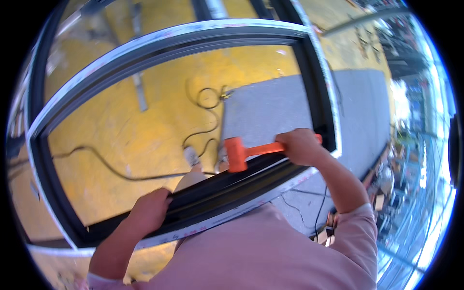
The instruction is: The person uses a rubber mallet to secure black rubber seals into the grooves of a large metal window frame. They repeatedly tap the seal along the frame's edges to ensure it is properly seated.
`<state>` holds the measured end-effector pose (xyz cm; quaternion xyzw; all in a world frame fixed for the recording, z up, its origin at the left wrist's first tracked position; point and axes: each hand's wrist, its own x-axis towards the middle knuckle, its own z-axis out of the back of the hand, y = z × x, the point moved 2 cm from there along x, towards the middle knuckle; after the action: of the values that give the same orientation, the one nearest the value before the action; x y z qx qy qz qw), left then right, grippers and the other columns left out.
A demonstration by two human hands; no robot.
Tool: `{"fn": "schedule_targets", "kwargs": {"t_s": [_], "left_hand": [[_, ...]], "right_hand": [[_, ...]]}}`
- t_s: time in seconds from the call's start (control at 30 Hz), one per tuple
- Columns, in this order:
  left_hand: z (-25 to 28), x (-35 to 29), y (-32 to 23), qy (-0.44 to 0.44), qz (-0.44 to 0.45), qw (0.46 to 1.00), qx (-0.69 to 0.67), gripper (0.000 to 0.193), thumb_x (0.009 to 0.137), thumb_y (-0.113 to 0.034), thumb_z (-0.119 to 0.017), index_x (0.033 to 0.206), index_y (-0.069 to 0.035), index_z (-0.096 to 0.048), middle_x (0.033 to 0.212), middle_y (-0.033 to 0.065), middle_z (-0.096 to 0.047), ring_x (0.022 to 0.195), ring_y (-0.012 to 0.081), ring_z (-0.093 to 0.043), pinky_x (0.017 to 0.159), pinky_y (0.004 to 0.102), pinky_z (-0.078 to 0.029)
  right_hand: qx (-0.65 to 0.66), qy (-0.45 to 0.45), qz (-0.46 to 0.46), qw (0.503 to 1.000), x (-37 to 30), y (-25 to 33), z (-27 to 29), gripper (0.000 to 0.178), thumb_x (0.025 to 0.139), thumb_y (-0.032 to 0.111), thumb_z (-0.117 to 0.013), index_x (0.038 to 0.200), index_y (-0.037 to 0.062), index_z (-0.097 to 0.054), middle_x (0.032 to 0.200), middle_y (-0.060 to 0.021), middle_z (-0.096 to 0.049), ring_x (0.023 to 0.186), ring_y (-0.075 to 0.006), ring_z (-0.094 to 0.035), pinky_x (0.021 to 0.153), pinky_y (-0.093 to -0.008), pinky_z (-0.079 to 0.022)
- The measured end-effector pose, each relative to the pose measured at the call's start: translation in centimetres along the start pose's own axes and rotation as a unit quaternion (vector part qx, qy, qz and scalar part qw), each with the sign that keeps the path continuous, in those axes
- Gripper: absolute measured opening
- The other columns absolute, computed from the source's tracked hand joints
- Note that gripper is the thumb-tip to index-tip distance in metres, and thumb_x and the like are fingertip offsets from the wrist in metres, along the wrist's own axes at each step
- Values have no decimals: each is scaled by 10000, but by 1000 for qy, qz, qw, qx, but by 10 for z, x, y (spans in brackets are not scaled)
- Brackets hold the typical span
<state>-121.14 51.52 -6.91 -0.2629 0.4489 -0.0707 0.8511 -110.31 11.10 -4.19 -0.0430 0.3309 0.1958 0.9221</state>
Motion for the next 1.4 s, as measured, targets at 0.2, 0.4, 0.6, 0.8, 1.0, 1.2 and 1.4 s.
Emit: {"fn": "schedule_targets", "kwargs": {"t_s": [0.2, 0.4, 0.6, 0.8, 1.0, 1.2, 1.4], "left_hand": [[-4, 10, -18, 38, 36, 999, 13, 229, 990, -182, -596, 1157, -34, -646, 1076, 227, -705, 1029, 417, -662, 896, 468, -522], [-3, 13, -21, 32, 52, 998, 28, 217, 989, -166, -601, 1143, -23, -653, 1059, 238, -708, 1027, 420, -664, 895, 464, -523], [-9, 15, -17, -26, 74, 994, 75, 186, 986, -127, -601, 1138, -27, -643, 1061, 230, -708, 1002, 432, -668, 870, 481, -532], [-13, 19, -14, -10, 50, 995, 81, 180, 980, -122, -607, 1131, -31, -642, 1068, 225, -708, 1003, 431, -669, 871, 488, -535], [-11, 19, -20, 5, 50, 996, 71, 179, 967, -119, -620, 1122, -36, -654, 1069, 223, -706, 1001, 426, -670, 874, 482, -537], [-10, 20, -21, 5, 12, 997, 71, 161, 946, -105, -633, 1090, -43, -669, 1026, 216, -710, 977, 421, -671, 854, 479, -535], [-5, 18, -27, 58, 1, 995, 76, 145, 938, -135, -635, 1054, -59, -675, 967, 211, -707, 944, 423, -670, 832, 479, -529]], "right_hand": [[86, 41, -47, 994, -10, -2, -27, 145, 844, 121, -620, 954, 148, -710, 797, -84, -709, 849, -316, -705, 738, -449, -529], [102, 27, -19, 994, -1, -2, -28, 145, 802, 70, -671, 935, 123, -694, 776, -76, -704, 816, -288, -696, 731, -417, -523], [105, -42, -8, 994, 4, -4, -25, 146, 802, 53, -663, 930, 122, -681, 808, -69, -704, 806, -289, -695, 712, -416, -524], [72, 65, -15, 995, 9, 2, -31, 177, 842, 62, -662, 1015, 97, -688, 868, -70, -728, 843, -266, -718, 753, -387, -555], [52, 98, -2, 994, 4, 6, -18, 209, 850, 104, -658, 1054, 80, -696, 830, -86, -729, 818, -263, -728, 752, -378, -565], [48, 105, -3, 993, 3, 1, -17, 223, 822, 133, -652, 1029, 70, -705, 784, -93, -722, 793, -274, -724, 746, -390, -562], [24, 86, 39, 995, 12, -5, -28, 160, 792, 165, -650, 895, 82, -740, 781, -122, -727, 785, -329, -719, 724, -442, -557]]}}
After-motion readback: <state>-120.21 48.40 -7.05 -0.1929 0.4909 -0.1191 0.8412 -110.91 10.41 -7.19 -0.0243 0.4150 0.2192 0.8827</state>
